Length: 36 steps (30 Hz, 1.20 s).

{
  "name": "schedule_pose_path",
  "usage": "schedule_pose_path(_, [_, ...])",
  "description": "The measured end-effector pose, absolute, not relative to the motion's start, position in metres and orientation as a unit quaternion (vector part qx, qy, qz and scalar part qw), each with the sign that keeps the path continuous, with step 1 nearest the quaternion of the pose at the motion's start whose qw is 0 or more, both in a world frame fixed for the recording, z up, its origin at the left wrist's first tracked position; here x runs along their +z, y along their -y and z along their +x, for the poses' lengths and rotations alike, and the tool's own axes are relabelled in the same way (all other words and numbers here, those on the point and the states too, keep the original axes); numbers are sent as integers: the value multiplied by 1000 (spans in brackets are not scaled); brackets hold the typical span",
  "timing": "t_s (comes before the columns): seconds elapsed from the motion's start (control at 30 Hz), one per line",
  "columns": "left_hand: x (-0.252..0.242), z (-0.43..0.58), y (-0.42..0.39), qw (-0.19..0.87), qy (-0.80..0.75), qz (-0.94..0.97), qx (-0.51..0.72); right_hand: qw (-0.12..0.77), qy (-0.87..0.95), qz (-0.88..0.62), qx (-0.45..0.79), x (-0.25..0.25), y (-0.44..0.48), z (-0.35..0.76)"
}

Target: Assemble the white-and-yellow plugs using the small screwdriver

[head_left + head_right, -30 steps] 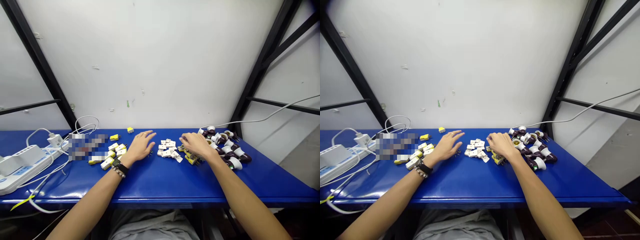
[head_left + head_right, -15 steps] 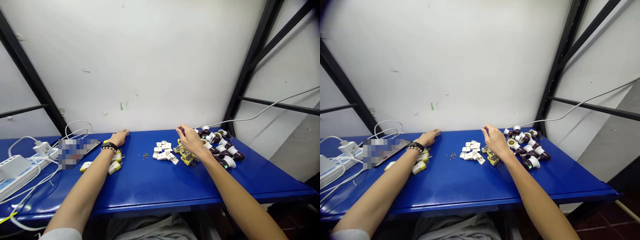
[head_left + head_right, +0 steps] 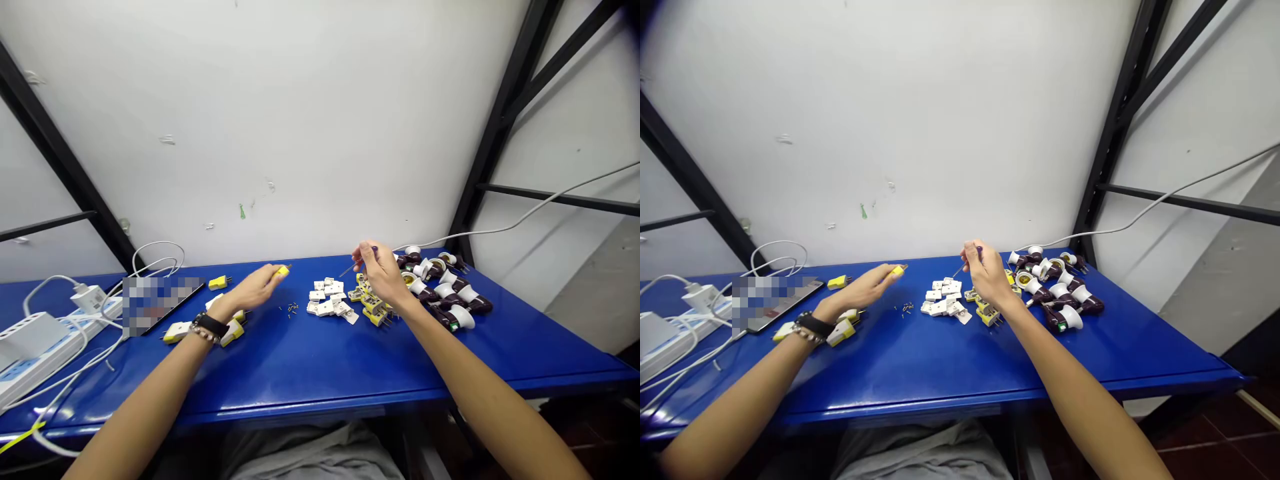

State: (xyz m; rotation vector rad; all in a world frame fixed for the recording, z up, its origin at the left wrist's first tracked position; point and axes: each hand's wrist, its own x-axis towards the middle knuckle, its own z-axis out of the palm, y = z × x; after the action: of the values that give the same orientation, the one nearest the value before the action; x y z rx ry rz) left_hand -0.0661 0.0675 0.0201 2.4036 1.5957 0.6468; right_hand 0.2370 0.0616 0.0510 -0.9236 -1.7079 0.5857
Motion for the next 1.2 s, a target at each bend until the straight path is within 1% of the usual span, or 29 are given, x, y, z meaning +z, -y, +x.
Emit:
schedule_pose_path(0.1, [18, -27, -27, 184, -424, 860, 218, 556, 689, -367, 286, 49, -64, 237])
schedule_pose_path(0.17, [15, -6, -10, 233, -394, 865, 203, 557, 682, -360, 308, 49, -65, 236])
schedule_pose_path(0.23, [10, 9, -3, 248, -390, 866, 193, 545, 682, -351, 338, 48, -64, 236])
schedule_pose_path(0.33, [-1, 21, -2, 212, -414, 866, 184, 512, 697, -326, 382, 46, -59, 232])
schedule_pose_path(0.43, [-11, 24, -2, 116, -453, 869, 163, 479, 719, -297, 406, 42, -51, 224])
schedule_pose_path(0.5, [-15, 23, -1, 65, -478, 864, 147, 454, 738, -285, 409, 39, -44, 218])
schedule_pose_path(0.57, [-17, 20, 0, 48, -492, 856, 151, 431, 767, -280, 385, 35, -38, 213])
schedule_pose_path(0.7, [-14, 13, 3, 63, -476, 847, 229, 402, 816, -289, 299, 31, -30, 206])
schedule_pose_path(0.8, [-13, 13, 6, 68, -450, 847, 274, 393, 829, -289, 274, 29, -29, 203])
schedule_pose_path(0.9, [-15, 17, 7, 87, -424, 850, 300, 385, 831, -292, 275, 28, -30, 201])
schedule_pose_path(1.03, [-20, 25, 3, 147, -405, 834, 345, 381, 829, -303, 275, 26, -31, 199])
schedule_pose_path(1.13, [-22, 27, 0, 166, -406, 825, 356, 390, 815, -300, 306, 25, -31, 200])
schedule_pose_path(1.2, [-22, 27, 0, 165, -412, 825, 350, 413, 793, -293, 339, 26, -32, 202])
